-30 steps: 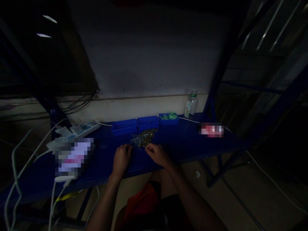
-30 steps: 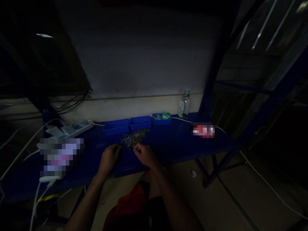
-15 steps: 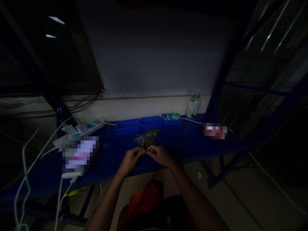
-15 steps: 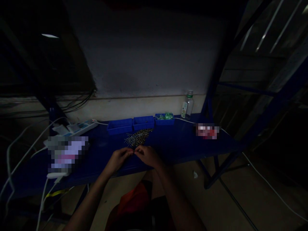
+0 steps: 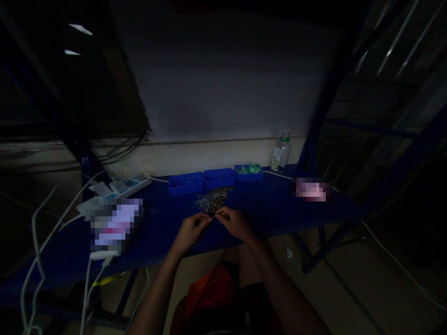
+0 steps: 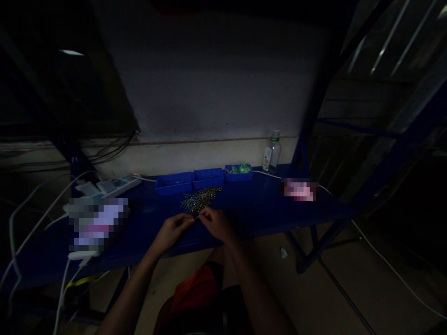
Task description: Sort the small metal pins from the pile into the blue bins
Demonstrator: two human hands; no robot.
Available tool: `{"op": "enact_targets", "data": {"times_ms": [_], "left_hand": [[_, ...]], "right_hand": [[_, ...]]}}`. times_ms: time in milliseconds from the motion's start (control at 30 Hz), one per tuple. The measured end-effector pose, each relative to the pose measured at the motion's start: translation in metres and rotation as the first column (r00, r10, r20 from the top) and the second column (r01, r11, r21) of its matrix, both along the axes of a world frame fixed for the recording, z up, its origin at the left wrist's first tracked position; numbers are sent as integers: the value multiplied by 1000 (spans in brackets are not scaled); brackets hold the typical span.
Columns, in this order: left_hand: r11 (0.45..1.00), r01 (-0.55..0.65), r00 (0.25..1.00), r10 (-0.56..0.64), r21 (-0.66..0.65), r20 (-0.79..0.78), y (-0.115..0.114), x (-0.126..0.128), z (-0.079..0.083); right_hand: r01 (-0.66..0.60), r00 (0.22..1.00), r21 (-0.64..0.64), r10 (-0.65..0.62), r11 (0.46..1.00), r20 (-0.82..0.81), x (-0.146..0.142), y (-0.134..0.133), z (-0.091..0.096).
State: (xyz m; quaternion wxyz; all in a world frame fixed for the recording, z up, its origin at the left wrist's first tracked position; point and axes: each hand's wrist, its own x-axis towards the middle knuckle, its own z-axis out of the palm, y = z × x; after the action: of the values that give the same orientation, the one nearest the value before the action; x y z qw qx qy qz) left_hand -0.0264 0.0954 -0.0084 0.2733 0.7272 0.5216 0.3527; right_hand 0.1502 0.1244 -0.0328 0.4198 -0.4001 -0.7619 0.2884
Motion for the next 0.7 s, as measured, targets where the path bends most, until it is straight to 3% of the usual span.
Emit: {"op": "enact_targets", "data": {"times_ms": [367,500,700], "left_hand": [[998,62,998,-62,-23,-29,3,1,-4],[998,59,996,-60,-5,-62,4,-1,-6],[1000,6,1000,-6,27,15,2,-4,-3]], "right_hand": [[23,1000,23,-24,999,20,0,-1,-1],[27,999,28,-27,999,17,0,0,-2],[-8,999,2,8,1000,39,0,0,-2]]}}
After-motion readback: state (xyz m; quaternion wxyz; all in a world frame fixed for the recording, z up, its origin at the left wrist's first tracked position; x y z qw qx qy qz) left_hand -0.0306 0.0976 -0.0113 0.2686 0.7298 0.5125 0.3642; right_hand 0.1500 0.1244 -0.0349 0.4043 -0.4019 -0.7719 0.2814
